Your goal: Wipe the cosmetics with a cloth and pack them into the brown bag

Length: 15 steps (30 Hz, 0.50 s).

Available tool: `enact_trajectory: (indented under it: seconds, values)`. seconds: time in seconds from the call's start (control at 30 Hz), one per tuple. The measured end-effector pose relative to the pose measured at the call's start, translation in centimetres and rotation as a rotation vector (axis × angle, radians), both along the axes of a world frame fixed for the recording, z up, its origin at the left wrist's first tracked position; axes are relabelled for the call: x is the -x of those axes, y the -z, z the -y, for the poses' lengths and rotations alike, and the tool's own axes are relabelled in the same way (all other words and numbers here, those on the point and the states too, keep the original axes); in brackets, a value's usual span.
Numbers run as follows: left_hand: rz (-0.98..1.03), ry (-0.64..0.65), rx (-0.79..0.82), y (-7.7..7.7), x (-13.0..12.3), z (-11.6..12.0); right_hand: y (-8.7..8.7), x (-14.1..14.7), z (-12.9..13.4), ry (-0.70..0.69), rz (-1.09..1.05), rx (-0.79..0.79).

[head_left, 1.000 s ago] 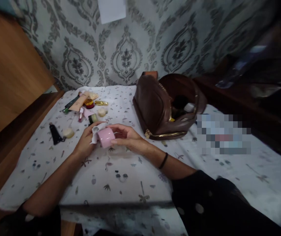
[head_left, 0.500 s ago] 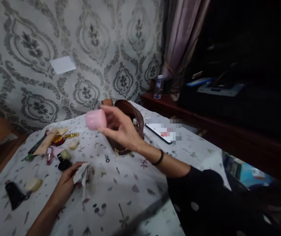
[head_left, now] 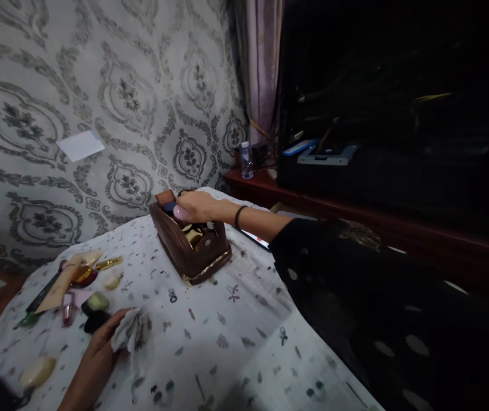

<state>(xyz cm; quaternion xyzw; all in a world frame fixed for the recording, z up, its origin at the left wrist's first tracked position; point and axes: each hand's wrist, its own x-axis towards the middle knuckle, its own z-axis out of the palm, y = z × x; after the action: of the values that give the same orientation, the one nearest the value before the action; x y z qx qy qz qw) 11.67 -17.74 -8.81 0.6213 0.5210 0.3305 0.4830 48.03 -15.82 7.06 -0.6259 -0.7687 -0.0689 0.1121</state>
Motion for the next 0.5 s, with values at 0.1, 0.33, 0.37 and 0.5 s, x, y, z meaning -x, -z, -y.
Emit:
enact_trajectory:
  seconds: [0.1,0.33,0.37,0.5]
  values:
    - [0.061,0.027,0.058,0.4,0.2,-0.2,0.5,0.2,-1.2,-0.018,0.048,0.034]
    - [0.072,0.055,0.044,0.3,-0.2,0.0,1.9,0.6,-4.9,-0.008,0.022,0.094]
    - [0.071,0.045,0.036,0.2,-0.4,0.3,2.0,0.7,-5.2,-0.003,0.014,0.099]
    - [0.078,0.015,0.017,-0.1,-0.8,0.7,2.3,0.9,-5.8,0.018,-0.019,0.105]
